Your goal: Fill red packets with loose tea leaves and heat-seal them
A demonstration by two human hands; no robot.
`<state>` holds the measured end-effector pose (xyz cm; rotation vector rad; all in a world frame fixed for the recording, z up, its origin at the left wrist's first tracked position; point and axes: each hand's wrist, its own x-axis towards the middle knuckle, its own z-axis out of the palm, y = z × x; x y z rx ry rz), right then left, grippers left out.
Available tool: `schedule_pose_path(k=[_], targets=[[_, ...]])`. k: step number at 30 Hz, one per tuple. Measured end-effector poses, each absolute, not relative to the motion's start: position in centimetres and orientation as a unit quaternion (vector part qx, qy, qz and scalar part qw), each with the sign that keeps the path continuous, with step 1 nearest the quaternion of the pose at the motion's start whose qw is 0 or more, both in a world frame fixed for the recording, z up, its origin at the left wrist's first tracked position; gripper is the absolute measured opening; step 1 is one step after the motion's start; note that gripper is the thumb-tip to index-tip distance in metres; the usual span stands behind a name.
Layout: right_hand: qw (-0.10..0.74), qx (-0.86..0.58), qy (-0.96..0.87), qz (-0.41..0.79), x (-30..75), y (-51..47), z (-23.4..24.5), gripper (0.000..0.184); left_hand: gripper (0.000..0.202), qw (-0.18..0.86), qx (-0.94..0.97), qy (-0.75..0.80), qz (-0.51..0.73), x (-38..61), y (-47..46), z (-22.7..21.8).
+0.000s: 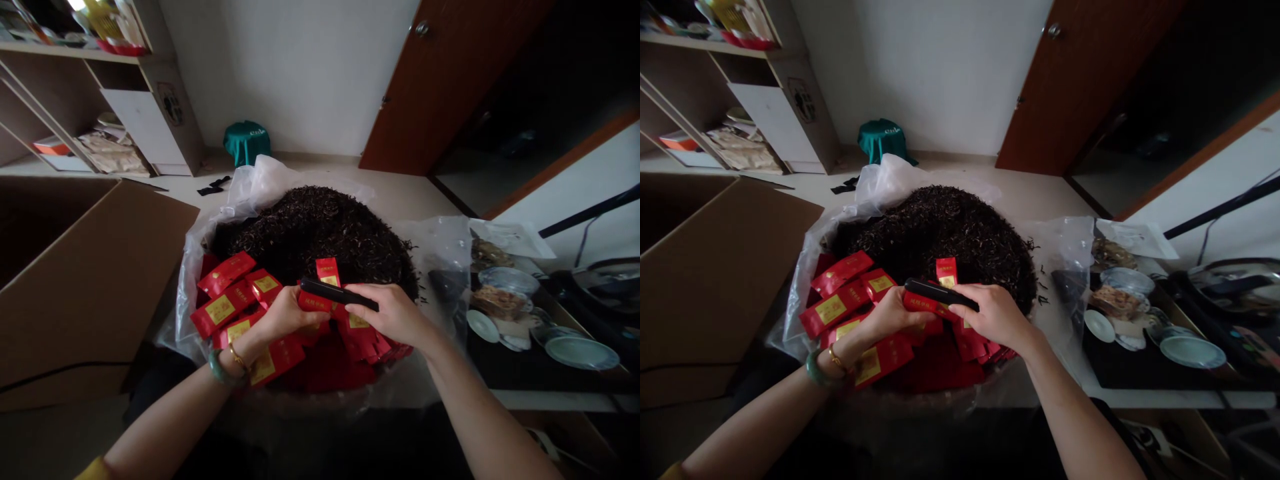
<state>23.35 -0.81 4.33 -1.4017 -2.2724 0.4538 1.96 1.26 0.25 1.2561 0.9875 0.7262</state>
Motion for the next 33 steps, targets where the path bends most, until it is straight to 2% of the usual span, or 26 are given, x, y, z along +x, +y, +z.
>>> schedule_pose_path(k=[9, 16, 25, 33], targets=[[0.213, -0.51, -0.819, 0.153, 23.48, -0.86, 4.32, 0.03, 0.034, 0.661, 0.537, 0.422, 0.31, 1.92, 1.2, 0.36], [0.195, -0.516, -0.821, 0.145, 23.83, -1.17, 5.06, 0.041, 0.035, 0.653, 0.545, 0.418, 0.319, 1.97, 1.07, 0.35], [0.192, -0.509, -0.827, 0.141, 23.26, -1.25, 4.82, 0.029, 0.034, 0.659, 0.547, 0.406, 0.319, 2.17, 0.63, 0.27], [0.199, -0.508, -0.83, 0.121, 23.13, -1.22, 4.6, 0.03, 0.035, 0.645, 0.561, 0.412, 0.316, 2.05, 0.72, 0.51]])
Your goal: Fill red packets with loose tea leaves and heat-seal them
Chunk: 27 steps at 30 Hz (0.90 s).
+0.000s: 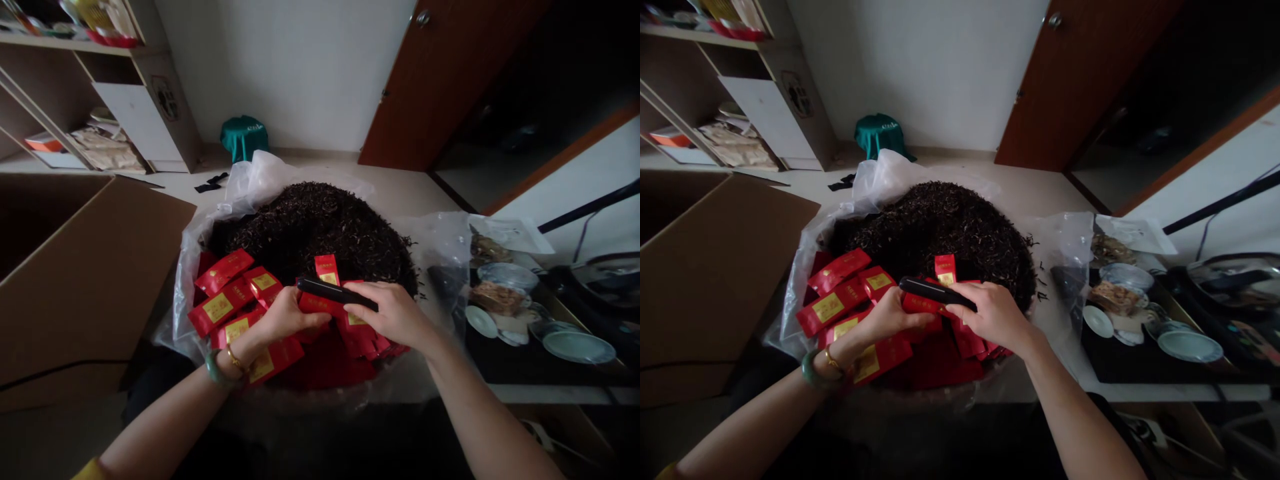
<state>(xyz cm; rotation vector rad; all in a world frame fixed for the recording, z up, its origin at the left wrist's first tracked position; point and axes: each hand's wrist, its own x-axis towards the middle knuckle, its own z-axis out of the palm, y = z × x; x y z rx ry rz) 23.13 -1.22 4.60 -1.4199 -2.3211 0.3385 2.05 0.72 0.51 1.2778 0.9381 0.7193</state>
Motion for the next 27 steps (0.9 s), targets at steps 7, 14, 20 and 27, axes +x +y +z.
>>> schedule_pose_path(k=[7, 14, 20, 27], targets=[[0.196, -0.509, -0.828, 0.126, 23.2, -1.1, 4.6, 0.03, 0.045, 0.649, 0.521, 0.439, 0.338, 1.9, 0.8, 0.9], [0.219, -0.511, -0.815, 0.162, 23.2, -1.1, 4.3, 0.035, 0.045, 0.628, 0.518, 0.443, 0.376, 2.1, 1.1, 0.7], [0.211, -0.569, -0.785, 0.12, 25.9, 0.4, 3.7, 0.04, 0.042, 0.635, 0.477, 0.433, 0.427, 2.1, 1.1, 1.1], [0.049, -0.669, -0.741, 0.019, 29.8, 4.0, -1.6, 0.039, 0.043, 0.638, 0.414, 0.451, 0.467, 1.9, 1.4, -0.2]])
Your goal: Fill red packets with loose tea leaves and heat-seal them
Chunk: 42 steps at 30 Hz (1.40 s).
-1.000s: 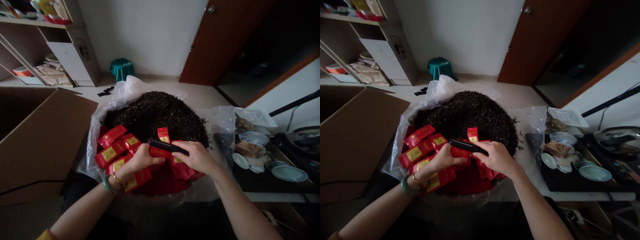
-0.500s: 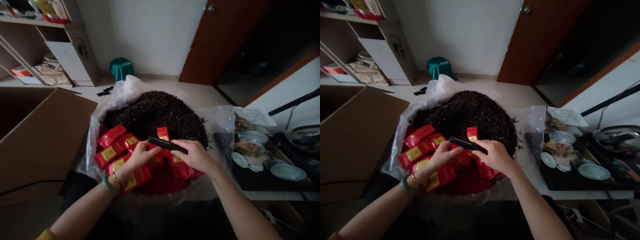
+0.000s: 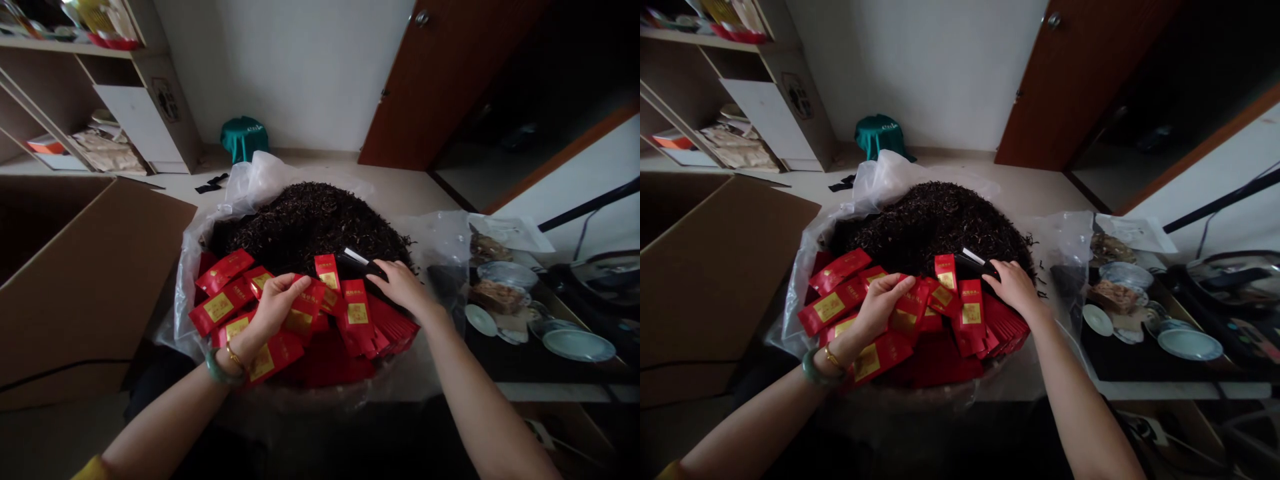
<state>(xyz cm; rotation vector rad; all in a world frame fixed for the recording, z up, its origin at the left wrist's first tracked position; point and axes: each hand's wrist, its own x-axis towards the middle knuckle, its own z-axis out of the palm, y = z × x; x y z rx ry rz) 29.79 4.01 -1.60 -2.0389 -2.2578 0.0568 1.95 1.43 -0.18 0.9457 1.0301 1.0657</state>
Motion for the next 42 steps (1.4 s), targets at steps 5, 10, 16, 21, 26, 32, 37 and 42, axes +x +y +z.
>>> schedule_pose_path(k=[5, 10, 16, 21, 26, 32, 37, 42], targets=[[0.031, -0.695, -0.718, -0.005, 29.6, 5.1, -3.1, 0.035, 0.046, 0.671, 0.352, 0.454, 0.469, 2.2, 1.2, 0.1], [0.331, -0.577, -0.719, 0.2, 24.5, 2.7, -0.8, 0.033, 0.047, 0.68, 0.399, 0.428, 0.443, 2.5, 0.7, 0.8], [0.445, -0.505, -0.671, 0.312, 19.3, -0.5, 0.8, 0.017, 0.051, 0.65, 0.495, 0.414, 0.401, 2.8, 0.4, 0.6], [0.452, -0.509, -0.658, 0.323, 19.6, -0.4, 0.7, 0.019, 0.051, 0.652, 0.521, 0.408, 0.371, 2.7, 0.6, 0.6], [0.37, -0.582, -0.638, 0.344, 22.7, 1.3, 1.2, 0.034, 0.047, 0.597, 0.566, 0.455, 0.341, 1.6, 1.5, 0.7], [0.052, -0.729, -0.658, 0.181, 26.8, 2.2, 0.7, 0.045, 0.025, 0.376, 0.673, 0.542, 0.335, -0.1, 3.5, -0.1], [0.033, -0.713, -0.673, 0.194, 25.8, 2.7, -1.4, 0.065, 0.035, 0.225, 0.75, 0.589, 0.202, -0.9, 4.1, -0.7], [0.188, -0.693, -0.636, 0.283, 27.4, 3.3, -0.4, 0.045, 0.023, 0.117, 0.792, 0.568, 0.191, -1.4, 4.3, -0.2]])
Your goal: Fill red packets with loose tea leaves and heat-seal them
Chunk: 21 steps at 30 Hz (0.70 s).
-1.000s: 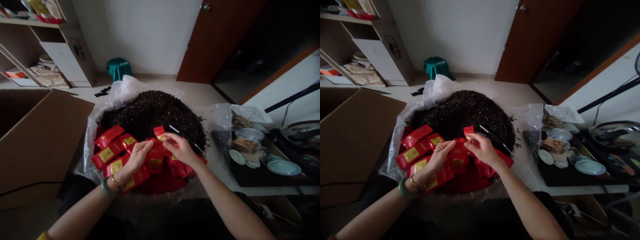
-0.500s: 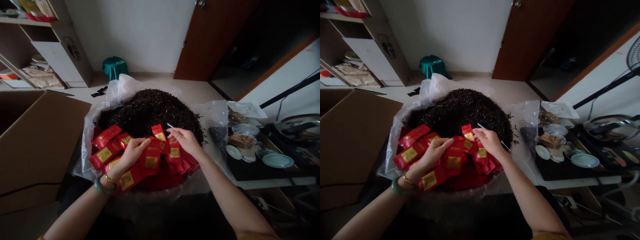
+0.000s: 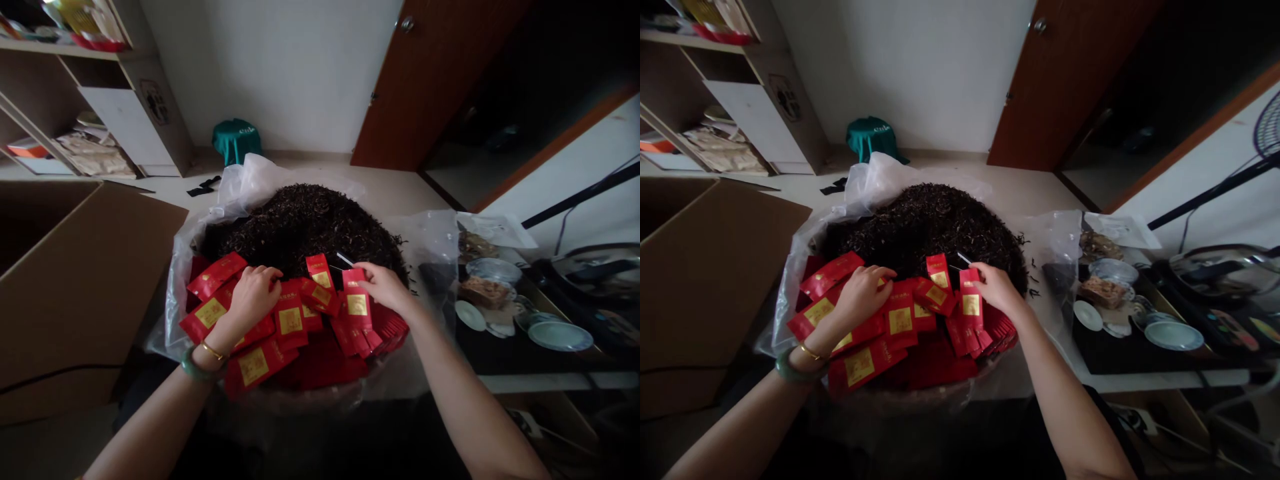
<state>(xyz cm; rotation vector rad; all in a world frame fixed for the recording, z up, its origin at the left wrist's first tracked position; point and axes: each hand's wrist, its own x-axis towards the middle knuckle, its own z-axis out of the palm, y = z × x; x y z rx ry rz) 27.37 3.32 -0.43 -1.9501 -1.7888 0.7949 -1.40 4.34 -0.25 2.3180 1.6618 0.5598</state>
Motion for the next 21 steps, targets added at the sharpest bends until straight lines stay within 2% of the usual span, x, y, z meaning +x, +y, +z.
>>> schedule_pose_path(k=[3, 5, 7, 9, 11, 16, 18, 21], targets=[[0.335, -0.632, -0.599, 0.36, 27.6, 2.4, 1.6, 0.042, 0.024, 0.157, 0.765, 0.542, 0.31, -1.0, 3.5, 0.6], [0.402, -0.575, -0.596, 0.392, 26.2, 1.2, 2.8, 0.043, 0.032, 0.271, 0.735, 0.489, 0.384, -0.3, 2.4, 1.3], [0.42, -0.529, -0.613, 0.41, 24.1, 0.1, 3.2, 0.046, 0.042, 0.429, 0.706, 0.409, 0.386, 0.5, 1.1, 1.7], [0.416, -0.495, -0.667, 0.369, 22.0, -0.9, 3.0, 0.045, 0.035, 0.502, 0.687, 0.383, 0.36, 1.3, 0.1, 1.6], [0.406, -0.473, -0.733, 0.272, 20.5, -1.5, 2.5, 0.043, 0.028, 0.493, 0.68, 0.405, 0.362, 1.8, -0.5, 1.1], [0.408, -0.449, -0.795, -0.013, 19.7, -1.8, 1.7, 0.042, 0.03, 0.458, 0.653, 0.455, 0.397, 2.1, -0.2, -0.3], [0.406, -0.449, -0.791, -0.091, 19.7, -1.9, 1.9, 0.032, 0.027, 0.439, 0.662, 0.46, 0.396, 2.0, -0.1, -0.2], [0.388, -0.441, -0.8, -0.118, 19.5, -2.1, 2.3, 0.01, 0.022, 0.402, 0.706, 0.437, 0.386, 1.9, -0.4, 0.2]])
